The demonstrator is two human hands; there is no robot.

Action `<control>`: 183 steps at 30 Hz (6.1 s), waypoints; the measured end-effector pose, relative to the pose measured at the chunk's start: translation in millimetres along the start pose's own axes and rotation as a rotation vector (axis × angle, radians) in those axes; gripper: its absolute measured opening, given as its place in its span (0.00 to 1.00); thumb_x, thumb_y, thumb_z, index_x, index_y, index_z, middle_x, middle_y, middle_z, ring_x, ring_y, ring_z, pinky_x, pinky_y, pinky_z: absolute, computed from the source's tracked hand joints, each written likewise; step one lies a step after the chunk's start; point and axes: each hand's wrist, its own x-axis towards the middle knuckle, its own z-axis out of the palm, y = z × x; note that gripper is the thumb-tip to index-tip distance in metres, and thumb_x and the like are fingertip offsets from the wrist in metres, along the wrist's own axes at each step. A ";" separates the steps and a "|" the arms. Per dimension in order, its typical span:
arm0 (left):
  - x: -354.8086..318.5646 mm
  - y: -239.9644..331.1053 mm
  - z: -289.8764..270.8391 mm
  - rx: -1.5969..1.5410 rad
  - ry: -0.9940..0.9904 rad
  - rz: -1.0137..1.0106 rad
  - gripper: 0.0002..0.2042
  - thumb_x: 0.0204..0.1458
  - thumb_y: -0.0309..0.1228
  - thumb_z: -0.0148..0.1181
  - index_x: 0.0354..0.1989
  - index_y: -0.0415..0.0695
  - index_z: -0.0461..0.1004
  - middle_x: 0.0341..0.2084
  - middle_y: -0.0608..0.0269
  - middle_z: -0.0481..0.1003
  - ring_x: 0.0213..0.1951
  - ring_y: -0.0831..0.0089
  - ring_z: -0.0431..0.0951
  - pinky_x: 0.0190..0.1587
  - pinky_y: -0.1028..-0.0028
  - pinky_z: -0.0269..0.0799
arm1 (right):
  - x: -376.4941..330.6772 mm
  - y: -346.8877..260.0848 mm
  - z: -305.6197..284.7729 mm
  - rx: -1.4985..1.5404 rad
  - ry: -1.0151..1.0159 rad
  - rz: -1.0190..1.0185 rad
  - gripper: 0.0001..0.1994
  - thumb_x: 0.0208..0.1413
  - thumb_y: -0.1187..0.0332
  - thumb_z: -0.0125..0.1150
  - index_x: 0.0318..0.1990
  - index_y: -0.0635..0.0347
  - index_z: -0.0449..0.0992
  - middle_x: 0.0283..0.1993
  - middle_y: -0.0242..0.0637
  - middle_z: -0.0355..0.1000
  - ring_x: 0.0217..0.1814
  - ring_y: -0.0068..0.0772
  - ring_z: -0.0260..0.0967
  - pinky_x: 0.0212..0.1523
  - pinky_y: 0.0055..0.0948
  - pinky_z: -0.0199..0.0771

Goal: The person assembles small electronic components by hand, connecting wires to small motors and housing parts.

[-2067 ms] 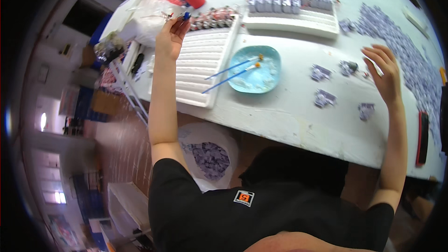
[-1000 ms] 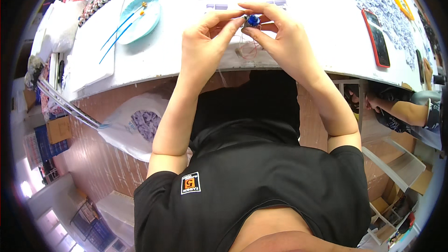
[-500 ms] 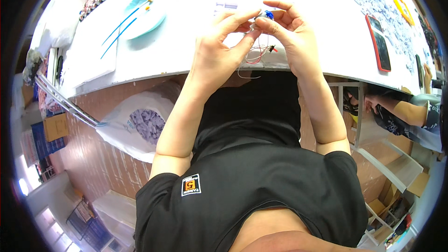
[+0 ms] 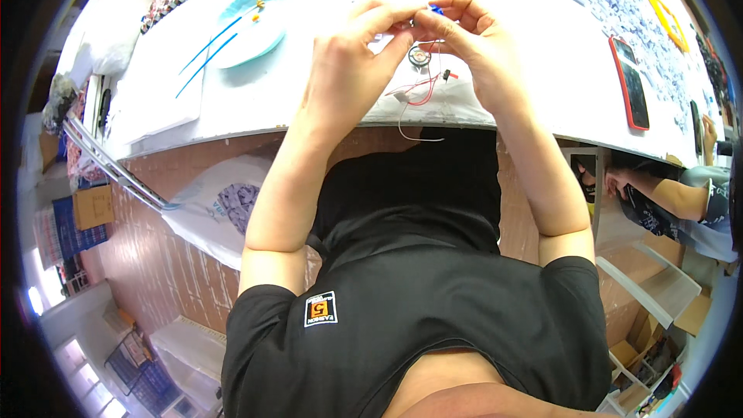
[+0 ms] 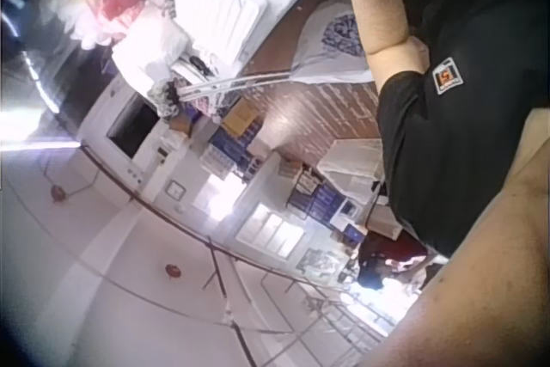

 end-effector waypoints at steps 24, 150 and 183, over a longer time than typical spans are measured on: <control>70.7 -93.6 -27.1 -0.241 -0.069 -0.418 0.14 0.56 0.24 0.66 0.50 0.31 0.79 0.38 0.54 0.83 0.38 0.76 0.81 0.44 0.77 0.76 | 104.8 -7.7 -8.2 -0.938 -0.223 -0.626 0.18 0.54 0.68 0.64 0.51 0.68 0.79 0.42 0.54 0.80 0.46 0.50 0.79 0.51 0.39 0.77; 63.4 -278.3 -408.3 1.047 0.923 -0.453 0.11 0.51 0.33 0.62 0.32 0.37 0.84 0.29 0.47 0.83 0.35 0.53 0.84 0.43 0.60 0.77 | 109.5 -37.5 -18.4 -1.479 -0.037 -1.013 0.09 0.49 0.76 0.69 0.39 0.58 0.81 0.48 0.32 0.78 0.60 0.39 0.71 0.68 0.47 0.67; 39.7 0.4 26.9 -0.451 0.119 -0.202 0.07 0.60 0.23 0.62 0.43 0.33 0.79 0.36 0.56 0.82 0.38 0.74 0.82 0.44 0.76 0.78 | 0.5 -37.1 -111.4 -0.617 0.203 -0.346 0.14 0.64 0.65 0.62 0.52 0.64 0.80 0.44 0.36 0.81 0.49 0.22 0.77 0.51 0.21 0.75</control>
